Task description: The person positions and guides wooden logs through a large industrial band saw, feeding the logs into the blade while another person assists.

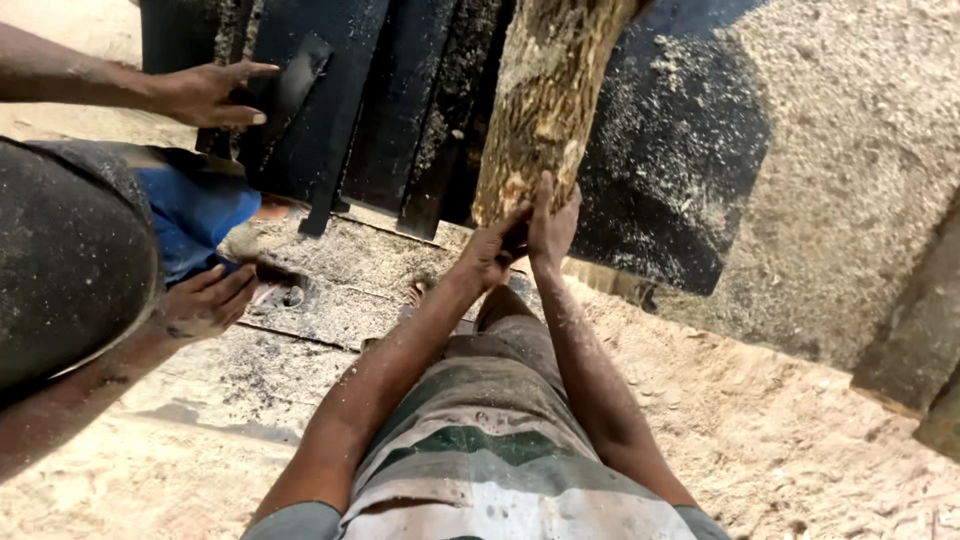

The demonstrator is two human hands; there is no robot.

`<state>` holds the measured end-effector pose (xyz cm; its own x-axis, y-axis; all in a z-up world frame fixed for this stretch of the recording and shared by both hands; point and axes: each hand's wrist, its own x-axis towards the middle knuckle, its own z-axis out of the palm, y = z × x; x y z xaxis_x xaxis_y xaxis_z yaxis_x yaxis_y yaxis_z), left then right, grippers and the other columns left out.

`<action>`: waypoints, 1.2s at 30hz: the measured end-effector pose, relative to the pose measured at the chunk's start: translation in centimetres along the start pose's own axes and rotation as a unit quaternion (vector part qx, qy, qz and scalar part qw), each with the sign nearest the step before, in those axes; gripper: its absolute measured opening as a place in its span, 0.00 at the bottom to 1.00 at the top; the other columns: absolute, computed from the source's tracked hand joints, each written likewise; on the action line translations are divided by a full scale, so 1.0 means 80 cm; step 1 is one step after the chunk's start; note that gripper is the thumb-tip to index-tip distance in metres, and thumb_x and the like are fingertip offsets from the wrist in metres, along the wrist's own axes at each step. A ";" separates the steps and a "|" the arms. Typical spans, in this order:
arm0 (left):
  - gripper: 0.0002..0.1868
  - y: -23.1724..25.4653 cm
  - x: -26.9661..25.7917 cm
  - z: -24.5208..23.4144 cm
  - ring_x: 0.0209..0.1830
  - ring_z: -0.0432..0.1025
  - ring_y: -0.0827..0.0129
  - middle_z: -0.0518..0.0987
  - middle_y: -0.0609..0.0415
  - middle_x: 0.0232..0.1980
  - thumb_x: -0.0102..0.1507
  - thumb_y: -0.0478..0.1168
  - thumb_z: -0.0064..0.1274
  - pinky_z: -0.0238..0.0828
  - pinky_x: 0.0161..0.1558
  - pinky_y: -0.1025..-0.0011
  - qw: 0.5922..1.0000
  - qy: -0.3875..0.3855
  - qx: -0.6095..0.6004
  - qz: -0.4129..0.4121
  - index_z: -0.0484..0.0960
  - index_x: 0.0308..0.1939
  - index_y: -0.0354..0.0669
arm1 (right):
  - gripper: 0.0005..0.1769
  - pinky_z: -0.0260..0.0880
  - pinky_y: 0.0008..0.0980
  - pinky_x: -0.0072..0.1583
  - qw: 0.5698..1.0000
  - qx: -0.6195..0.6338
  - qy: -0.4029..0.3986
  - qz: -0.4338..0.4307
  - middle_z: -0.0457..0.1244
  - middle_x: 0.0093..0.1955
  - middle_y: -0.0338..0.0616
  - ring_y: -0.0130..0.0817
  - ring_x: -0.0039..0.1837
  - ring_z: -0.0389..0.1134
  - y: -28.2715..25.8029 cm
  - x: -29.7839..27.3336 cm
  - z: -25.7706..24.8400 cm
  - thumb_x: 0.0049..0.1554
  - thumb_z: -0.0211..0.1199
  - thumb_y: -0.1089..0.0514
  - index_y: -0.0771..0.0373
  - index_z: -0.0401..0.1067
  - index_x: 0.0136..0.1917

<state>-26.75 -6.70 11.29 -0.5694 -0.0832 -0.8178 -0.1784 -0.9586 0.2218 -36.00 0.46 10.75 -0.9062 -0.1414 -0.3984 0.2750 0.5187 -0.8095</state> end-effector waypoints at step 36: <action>0.28 0.183 0.178 0.185 0.39 0.83 0.61 0.87 0.38 0.47 0.59 0.52 0.69 0.86 0.42 0.63 0.991 0.008 0.074 0.114 0.84 0.49 0.27 | 0.69 0.79 0.55 0.58 0.994 0.004 0.069 -0.082 0.57 0.74 0.60 0.51 0.65 0.71 -0.112 0.340 0.047 0.45 0.34 0.10 0.63 0.44 0.81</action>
<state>-49.31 -17.88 10.74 -0.5967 -0.2989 -0.7448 -0.1631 -0.8635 0.4772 -61.90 -11.20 5.51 -0.9741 -0.1065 -0.1994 0.1227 0.4918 -0.8620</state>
